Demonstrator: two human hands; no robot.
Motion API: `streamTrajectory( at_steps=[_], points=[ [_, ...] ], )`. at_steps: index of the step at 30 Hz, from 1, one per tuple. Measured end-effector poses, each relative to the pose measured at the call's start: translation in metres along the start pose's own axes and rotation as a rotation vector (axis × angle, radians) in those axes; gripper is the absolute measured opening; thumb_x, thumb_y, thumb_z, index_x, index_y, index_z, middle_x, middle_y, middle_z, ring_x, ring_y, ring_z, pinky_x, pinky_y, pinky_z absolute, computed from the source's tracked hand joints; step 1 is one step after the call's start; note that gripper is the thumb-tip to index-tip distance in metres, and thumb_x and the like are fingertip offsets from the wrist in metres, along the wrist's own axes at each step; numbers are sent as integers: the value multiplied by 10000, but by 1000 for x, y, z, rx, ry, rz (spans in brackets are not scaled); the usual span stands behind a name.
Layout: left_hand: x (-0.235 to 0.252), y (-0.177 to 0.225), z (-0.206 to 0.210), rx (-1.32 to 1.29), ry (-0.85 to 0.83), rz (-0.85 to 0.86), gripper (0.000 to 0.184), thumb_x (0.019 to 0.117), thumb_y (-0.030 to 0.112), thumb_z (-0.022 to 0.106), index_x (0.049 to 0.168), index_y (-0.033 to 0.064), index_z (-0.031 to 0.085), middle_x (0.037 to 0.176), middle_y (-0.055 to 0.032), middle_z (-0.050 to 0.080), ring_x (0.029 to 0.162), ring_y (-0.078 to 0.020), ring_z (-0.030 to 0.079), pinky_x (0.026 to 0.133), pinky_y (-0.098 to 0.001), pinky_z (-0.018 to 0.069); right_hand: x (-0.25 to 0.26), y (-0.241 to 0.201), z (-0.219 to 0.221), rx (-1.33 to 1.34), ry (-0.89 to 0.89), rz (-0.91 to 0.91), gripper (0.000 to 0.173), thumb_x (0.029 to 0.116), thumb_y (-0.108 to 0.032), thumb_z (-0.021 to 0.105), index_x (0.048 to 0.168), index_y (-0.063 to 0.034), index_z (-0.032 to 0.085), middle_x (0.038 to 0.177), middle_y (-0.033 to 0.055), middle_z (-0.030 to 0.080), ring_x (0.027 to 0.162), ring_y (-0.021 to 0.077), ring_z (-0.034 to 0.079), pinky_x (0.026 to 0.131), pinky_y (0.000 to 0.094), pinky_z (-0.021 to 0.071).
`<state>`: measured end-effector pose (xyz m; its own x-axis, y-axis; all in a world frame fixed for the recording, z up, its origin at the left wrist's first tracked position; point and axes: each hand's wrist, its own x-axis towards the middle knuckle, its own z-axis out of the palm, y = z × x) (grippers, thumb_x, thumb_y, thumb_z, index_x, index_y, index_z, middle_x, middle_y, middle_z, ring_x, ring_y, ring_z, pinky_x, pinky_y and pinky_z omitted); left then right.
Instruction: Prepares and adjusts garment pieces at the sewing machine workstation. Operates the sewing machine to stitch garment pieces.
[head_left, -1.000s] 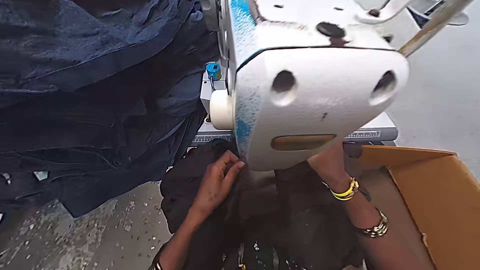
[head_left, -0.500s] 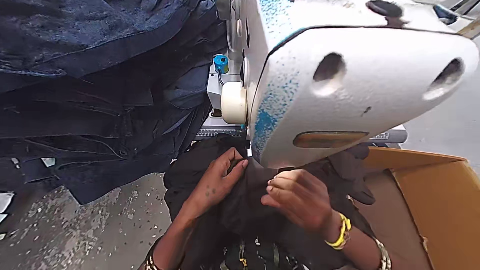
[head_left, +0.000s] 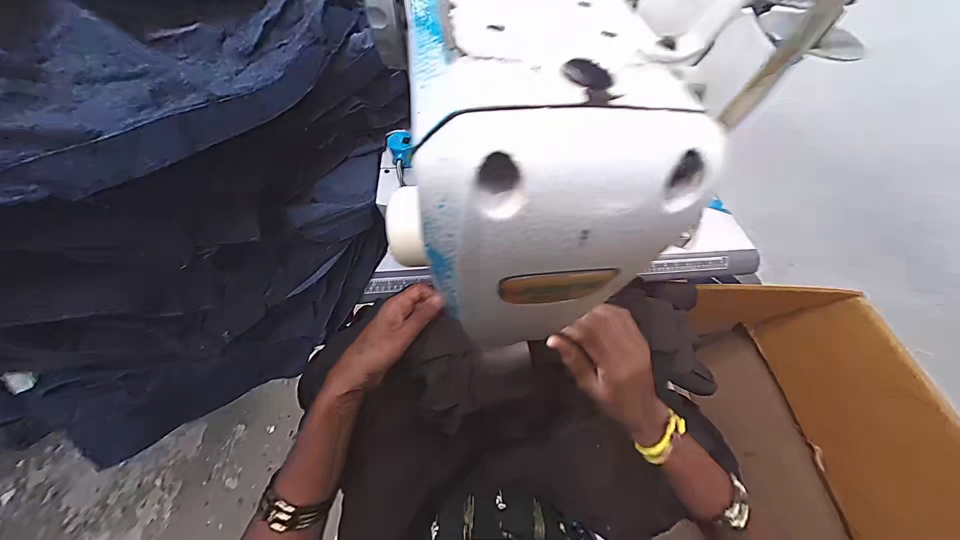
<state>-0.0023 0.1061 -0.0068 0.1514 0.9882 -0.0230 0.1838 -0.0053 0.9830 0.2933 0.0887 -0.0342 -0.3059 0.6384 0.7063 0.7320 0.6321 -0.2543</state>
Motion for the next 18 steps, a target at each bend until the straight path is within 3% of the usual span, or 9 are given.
streamTrajectory(
  at_steps=[2, 4, 7, 9, 11, 15, 18],
  points=[
    [-1, -18, -15, -172, -32, -72, 198, 1051, 168, 463, 1074, 163, 660, 946, 137, 709, 910, 45, 660, 862, -184, 560, 4, 46, -12, -186, 14, 160, 293, 1035, -287, 579, 1028, -64, 769, 1028, 124, 752, 1013, 288, 704, 878, 444, 559],
    [-4, -35, -27, -265, -86, -148, 222, 1044, 188, 451, 1006, 213, 668, 910, 144, 724, 854, 50, 670, 798, -164, 564, 5, 92, -22, -329, -15, 296, 276, 1018, -249, 600, 1082, -33, 760, 1070, 189, 719, 1041, 381, 679, 879, 515, 550],
    [-13, -52, -35, -330, -176, -153, 115, 976, 288, 598, 999, 277, 709, 939, 175, 741, 875, 79, 671, 808, -128, 548, 14, 135, -25, -362, -108, 373, 293, 974, -221, 685, 1168, -7, 733, 1159, 247, 668, 1123, 458, 618, 911, 593, 508],
    [-16, -64, -37, -404, -283, -132, 261, 876, 425, 742, 1096, 286, 749, 1016, 160, 758, 916, 70, 683, 828, -135, 554, 23, 148, -19, -347, -166, 370, 319, 944, -223, 726, 1188, -16, 733, 1161, 258, 655, 1109, 473, 606, 895, 611, 493],
    [-15, -71, -38, -464, -375, -142, 343, 848, 464, 765, 1143, 288, 751, 1037, 148, 760, 907, 63, 689, 811, -139, 559, 31, 157, -12, -363, -210, 368, 350, 913, -220, 759, 1211, -36, 731, 1168, 259, 644, 1090, 479, 597, 886, 620, 474],
    [-11, -73, -42, -354, -392, -175, 220, 920, 464, 705, 1067, 307, 747, 984, 164, 750, 881, 72, 678, 810, -142, 554, 42, 166, -12, -423, -281, 416, 490, 851, -258, 828, 1251, -8, 692, 1261, 290, 603, 1146, 516, 555, 885, 657, 446],
    [-9, -76, -46, -314, -319, -182, 211, 934, 439, 702, 1073, 282, 728, 996, 144, 747, 913, 48, 681, 845, -161, 555, 43, 170, -13, -446, -325, 392, 473, 856, -262, 824, 1258, -42, 704, 1304, 267, 596, 1165, 504, 548, 890, 653, 443]
  ],
)
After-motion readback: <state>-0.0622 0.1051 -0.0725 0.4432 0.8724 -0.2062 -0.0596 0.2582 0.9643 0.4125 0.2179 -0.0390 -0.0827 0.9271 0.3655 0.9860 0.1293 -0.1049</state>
